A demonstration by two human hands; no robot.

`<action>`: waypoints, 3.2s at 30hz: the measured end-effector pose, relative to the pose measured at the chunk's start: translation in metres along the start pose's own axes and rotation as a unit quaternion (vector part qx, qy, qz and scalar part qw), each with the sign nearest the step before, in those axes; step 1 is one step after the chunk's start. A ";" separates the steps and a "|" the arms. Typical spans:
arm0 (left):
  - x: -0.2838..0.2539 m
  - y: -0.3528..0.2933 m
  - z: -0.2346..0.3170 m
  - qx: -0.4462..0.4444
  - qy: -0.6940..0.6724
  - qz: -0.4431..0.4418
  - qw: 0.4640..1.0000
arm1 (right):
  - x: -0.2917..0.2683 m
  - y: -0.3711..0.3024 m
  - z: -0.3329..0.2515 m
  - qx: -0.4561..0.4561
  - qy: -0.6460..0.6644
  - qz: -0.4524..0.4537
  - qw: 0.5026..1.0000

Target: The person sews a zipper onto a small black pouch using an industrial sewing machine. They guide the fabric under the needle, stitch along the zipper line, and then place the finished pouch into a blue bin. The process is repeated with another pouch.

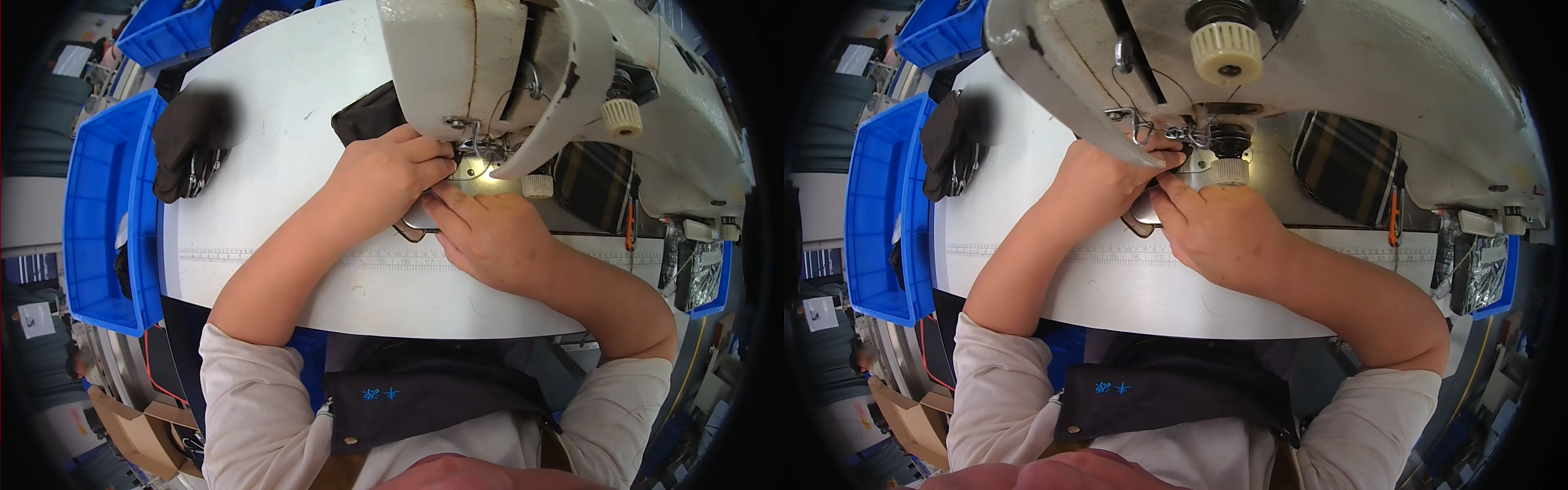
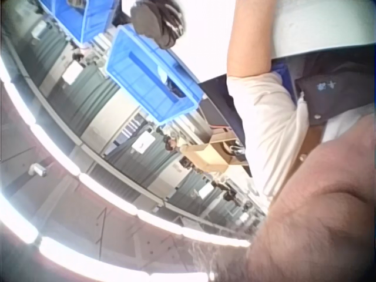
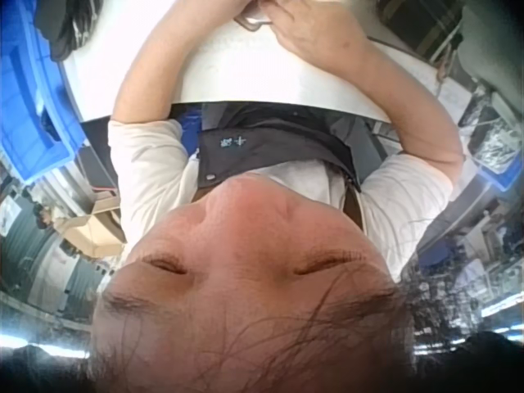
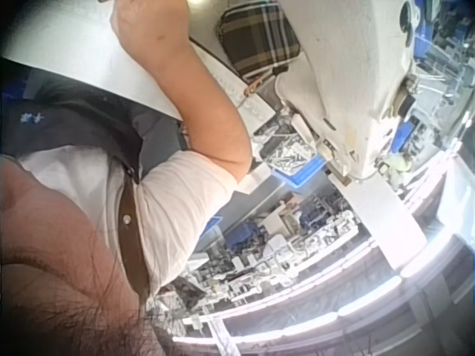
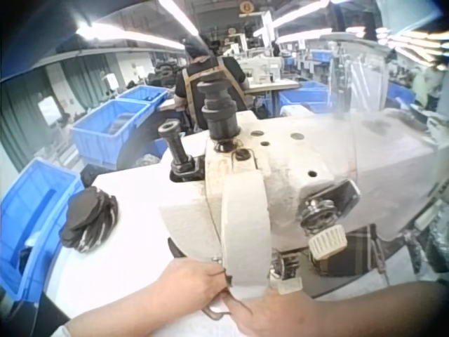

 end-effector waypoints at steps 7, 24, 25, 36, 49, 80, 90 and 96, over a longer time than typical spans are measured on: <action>0.006 -0.002 -0.006 -0.013 -0.014 -0.006 1.000 | 0.001 -0.001 0.001 -0.004 0.002 -0.016 1.000; 0.005 -0.001 -0.001 -0.032 0.014 0.017 0.999 | -0.001 -0.006 0.010 0.009 0.003 0.000 1.000; 0.005 -0.001 0.000 -0.021 0.025 0.016 0.999 | 0.000 -0.006 0.010 0.009 0.001 -0.001 1.000; -0.004 -0.002 -0.005 -0.004 -0.035 -0.010 0.999 | -0.006 -0.003 0.006 0.000 -0.013 0.006 1.000; -0.008 0.000 0.013 0.024 0.025 0.005 0.999 | -0.007 -0.005 0.006 -0.007 -0.020 0.004 1.000; -0.006 -0.011 0.009 -0.110 -0.068 0.052 0.990 | -0.010 -0.006 -0.011 -0.076 0.024 0.010 0.997; -0.003 -0.014 -0.010 -0.189 -0.325 0.017 0.927 | -0.007 -0.006 -0.007 -0.035 0.032 -0.003 0.999; -0.021 -0.004 0.011 -0.095 -0.041 0.112 0.988 | -0.002 -0.009 -0.010 -0.061 0.019 -0.011 0.998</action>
Point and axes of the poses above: each hand's wrist, its own y-axis towards the middle knuckle, its own x-axis out of the palm, z = x × y, the point moved 10 cm from there along y, towards the middle knuckle, and after that the axes turned 6 degrees about z, right-handed, at the moved point
